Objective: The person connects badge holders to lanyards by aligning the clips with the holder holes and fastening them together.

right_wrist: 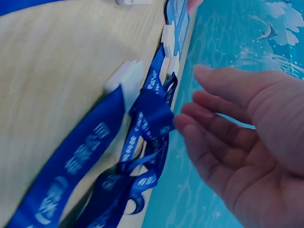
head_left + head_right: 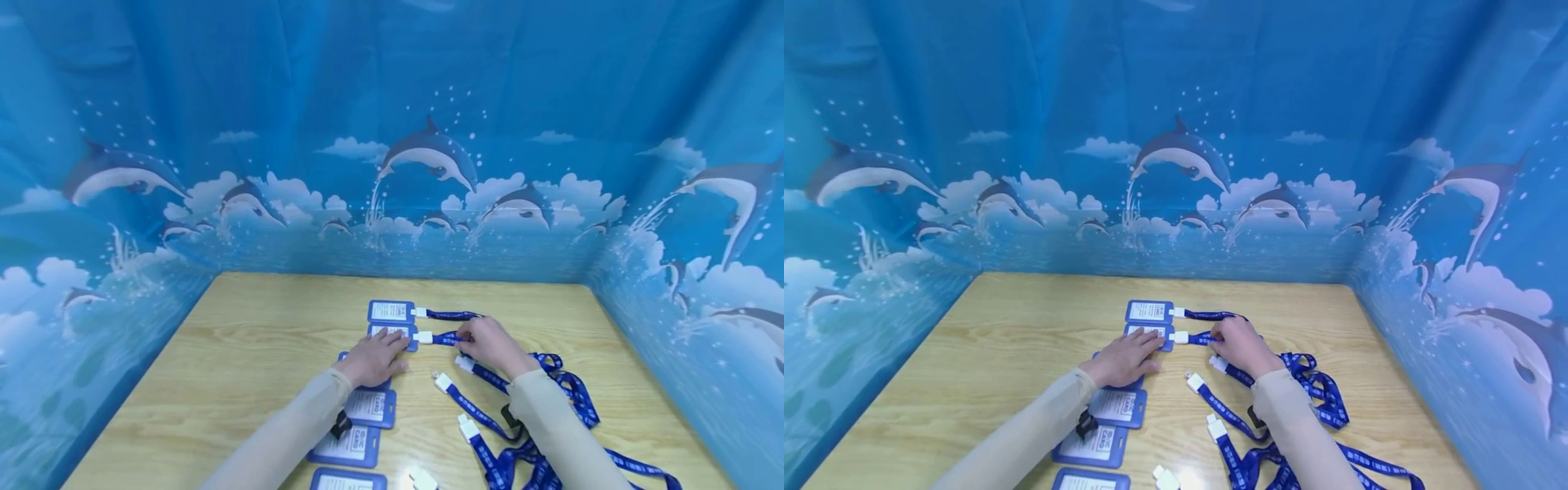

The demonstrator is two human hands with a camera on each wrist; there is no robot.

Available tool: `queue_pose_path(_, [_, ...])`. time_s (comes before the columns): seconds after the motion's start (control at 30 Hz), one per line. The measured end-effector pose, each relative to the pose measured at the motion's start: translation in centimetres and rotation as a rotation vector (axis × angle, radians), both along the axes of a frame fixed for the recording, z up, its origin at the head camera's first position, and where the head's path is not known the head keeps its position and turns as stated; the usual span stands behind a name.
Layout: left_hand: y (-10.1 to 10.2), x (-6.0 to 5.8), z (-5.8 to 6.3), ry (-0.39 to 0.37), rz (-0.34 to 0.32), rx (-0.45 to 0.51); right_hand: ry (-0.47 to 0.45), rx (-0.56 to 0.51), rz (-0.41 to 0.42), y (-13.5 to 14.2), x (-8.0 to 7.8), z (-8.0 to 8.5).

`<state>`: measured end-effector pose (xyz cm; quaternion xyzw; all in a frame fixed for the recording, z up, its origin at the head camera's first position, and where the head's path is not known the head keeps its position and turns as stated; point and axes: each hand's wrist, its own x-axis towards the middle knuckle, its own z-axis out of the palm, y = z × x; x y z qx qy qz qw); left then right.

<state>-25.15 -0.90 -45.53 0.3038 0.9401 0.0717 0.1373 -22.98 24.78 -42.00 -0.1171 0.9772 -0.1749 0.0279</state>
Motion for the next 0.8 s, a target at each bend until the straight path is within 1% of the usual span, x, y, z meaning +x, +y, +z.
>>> queue_pose_path(0.13, [-0.3,0.2,0.3,0.042,-0.01,0.005,-0.079,0.021,-0.04,0.6,0.9,-0.8])
queue_pose_path(0.2, [-0.4,0.4,0.6,0.052,-0.014,0.01,-0.094,0.031,-0.046,0.8,1.2,-1.2])
queue_pose_path(0.3, [-0.4,0.7,1.0,0.051,-0.017,0.018,-0.093,0.043,-0.048,1.0,1.6,-2.0])
queue_pose_path(0.47, [-0.5,1.2,1.2,0.056,-0.017,0.014,-0.102,0.041,-0.044,1.1,1.9,-3.0])
queue_pose_path(0.6, [-0.7,1.5,1.2,0.072,-0.023,0.017,-0.068,0.037,-0.04,1.0,2.0,-3.1])
queue_pose_path(0.7, [-0.8,1.6,1.3,0.077,-0.022,0.024,-0.048,0.019,-0.06,1.0,2.2,-3.1])
queue_pose_path(0.8, [-1.0,1.8,1.2,0.081,-0.019,0.028,-0.048,-0.015,-0.092,1.1,2.3,-3.2])
